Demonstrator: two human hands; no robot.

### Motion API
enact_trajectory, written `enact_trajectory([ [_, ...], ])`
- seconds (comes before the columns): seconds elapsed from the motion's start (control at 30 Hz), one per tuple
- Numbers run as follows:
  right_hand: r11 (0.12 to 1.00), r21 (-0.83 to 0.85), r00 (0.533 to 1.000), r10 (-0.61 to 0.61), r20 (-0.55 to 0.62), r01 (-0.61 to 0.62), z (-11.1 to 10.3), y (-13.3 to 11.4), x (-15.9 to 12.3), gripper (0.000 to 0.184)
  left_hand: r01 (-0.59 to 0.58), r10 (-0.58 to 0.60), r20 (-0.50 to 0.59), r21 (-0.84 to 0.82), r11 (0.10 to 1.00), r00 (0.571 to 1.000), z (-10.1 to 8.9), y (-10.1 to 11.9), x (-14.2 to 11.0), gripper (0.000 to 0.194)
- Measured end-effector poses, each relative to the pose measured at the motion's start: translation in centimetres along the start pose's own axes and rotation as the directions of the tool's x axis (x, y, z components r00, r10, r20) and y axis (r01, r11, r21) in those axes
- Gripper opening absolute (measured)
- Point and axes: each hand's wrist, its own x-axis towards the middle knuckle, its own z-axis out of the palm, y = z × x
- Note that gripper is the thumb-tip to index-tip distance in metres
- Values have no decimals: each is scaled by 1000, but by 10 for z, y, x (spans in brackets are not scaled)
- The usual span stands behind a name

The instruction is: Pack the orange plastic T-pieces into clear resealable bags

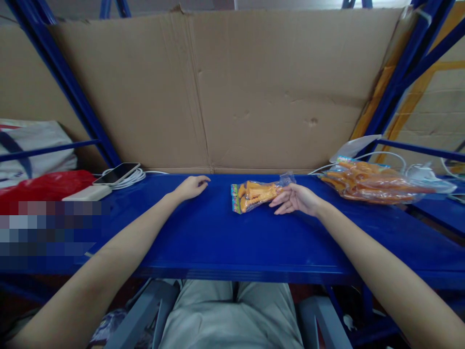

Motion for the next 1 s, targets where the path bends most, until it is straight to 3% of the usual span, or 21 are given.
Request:
enact_trajectory([
  [0.07, 993, 51, 993, 105, -55, -102, -4, 1, 2, 46, -45, 45, 19, -10, 999, 999, 2, 1, 1, 37],
  [0.13, 989, 87, 984, 126, -127, -115, -4, 3, 5, 42, -110, 110, 33, -17, 994, 993, 4, 5, 1, 40],
  [0.27, 998, 59, 970, -12, -244, 28, -2, 9, 13, 37, -273, 270, 71, 29, 962, 960, 4, 23, -2, 49],
  [0.37, 969, -204, 941, -193, -279, 138, 0, 14, 18, 51, -348, 340, 86, 107, 931, 936, 5, 45, -4, 58],
  [0.43, 845, -507, 919, -321, -229, 169, 2, 16, 19, 70, -372, 365, 75, 179, 911, 928, 7, 61, -3, 54],
  [0.5, 628, -763, 920, -374, -121, 155, 7, 17, 18, 85, -378, 379, 49, 253, 891, 924, 12, 74, 1, 44],
  [0.57, 432, -894, 936, -348, -44, 119, 15, 18, 18, 91, -395, 399, 53, 302, 867, 916, 18, 85, 7, 30],
  [0.63, 311, -946, 945, -326, -14, 93, 24, 19, 19, 90, -419, 420, 71, 319, 850, 905, 21, 92, 15, 23],
  [0.8, 129, -991, 909, -416, -33, 23, 37, 15, 29, 67, -415, 418, 47, 267, 870, 907, 16, 95, 29, 23],
  [1.0, 43, -999, 903, -429, -32, -15, 26, -6, 50, 48, -220, 230, -93, 111, 969, 969, -3, 88, 40, 24],
])
